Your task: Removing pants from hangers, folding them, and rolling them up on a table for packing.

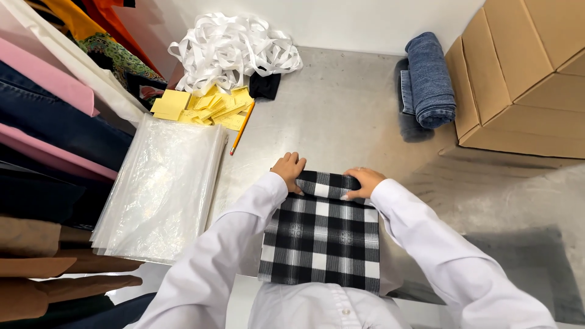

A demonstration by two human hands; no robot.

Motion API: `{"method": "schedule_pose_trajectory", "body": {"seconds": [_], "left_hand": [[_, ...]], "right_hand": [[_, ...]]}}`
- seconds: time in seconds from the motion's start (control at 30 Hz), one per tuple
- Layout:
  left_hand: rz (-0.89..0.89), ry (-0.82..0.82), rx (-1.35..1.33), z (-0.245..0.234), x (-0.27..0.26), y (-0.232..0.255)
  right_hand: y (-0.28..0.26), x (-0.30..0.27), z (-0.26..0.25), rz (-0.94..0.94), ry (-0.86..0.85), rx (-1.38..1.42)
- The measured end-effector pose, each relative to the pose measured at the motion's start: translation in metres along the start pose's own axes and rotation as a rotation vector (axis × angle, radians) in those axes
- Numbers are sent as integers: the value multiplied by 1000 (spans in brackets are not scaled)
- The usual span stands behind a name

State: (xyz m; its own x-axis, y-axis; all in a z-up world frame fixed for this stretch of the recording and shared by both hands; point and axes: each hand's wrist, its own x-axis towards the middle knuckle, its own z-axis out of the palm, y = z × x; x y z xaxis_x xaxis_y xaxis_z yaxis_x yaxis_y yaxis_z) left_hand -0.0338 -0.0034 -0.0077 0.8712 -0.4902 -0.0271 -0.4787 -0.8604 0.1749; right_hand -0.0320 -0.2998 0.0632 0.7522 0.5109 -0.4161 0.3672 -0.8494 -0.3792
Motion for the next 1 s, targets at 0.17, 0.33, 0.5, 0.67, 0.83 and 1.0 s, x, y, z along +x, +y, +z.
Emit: {"method": "schedule_pose_trajectory", "body": {"seconds": [0.17, 0.33, 0.5, 0.67, 0.83, 1.0], "left_hand": [[18, 95, 165, -11, -3, 3], [-58, 362, 313, 24, 1, 10], [-266, 72, 104, -20, -34, 48], [-264, -48, -156, -40, -56, 47], [-177, -83, -441, 1, -20, -6], [-261, -258, -170, -30, 8, -9]], "right_hand": [[9, 20, 21, -96, 245, -241], [26, 44, 59, -167, 525, -421], [63, 59, 97, -369, 668, -497], [7, -6, 39, -271, 348, -134], [-4, -7, 7, -77, 77, 132], [1, 11, -4, -37, -18, 311]]}}
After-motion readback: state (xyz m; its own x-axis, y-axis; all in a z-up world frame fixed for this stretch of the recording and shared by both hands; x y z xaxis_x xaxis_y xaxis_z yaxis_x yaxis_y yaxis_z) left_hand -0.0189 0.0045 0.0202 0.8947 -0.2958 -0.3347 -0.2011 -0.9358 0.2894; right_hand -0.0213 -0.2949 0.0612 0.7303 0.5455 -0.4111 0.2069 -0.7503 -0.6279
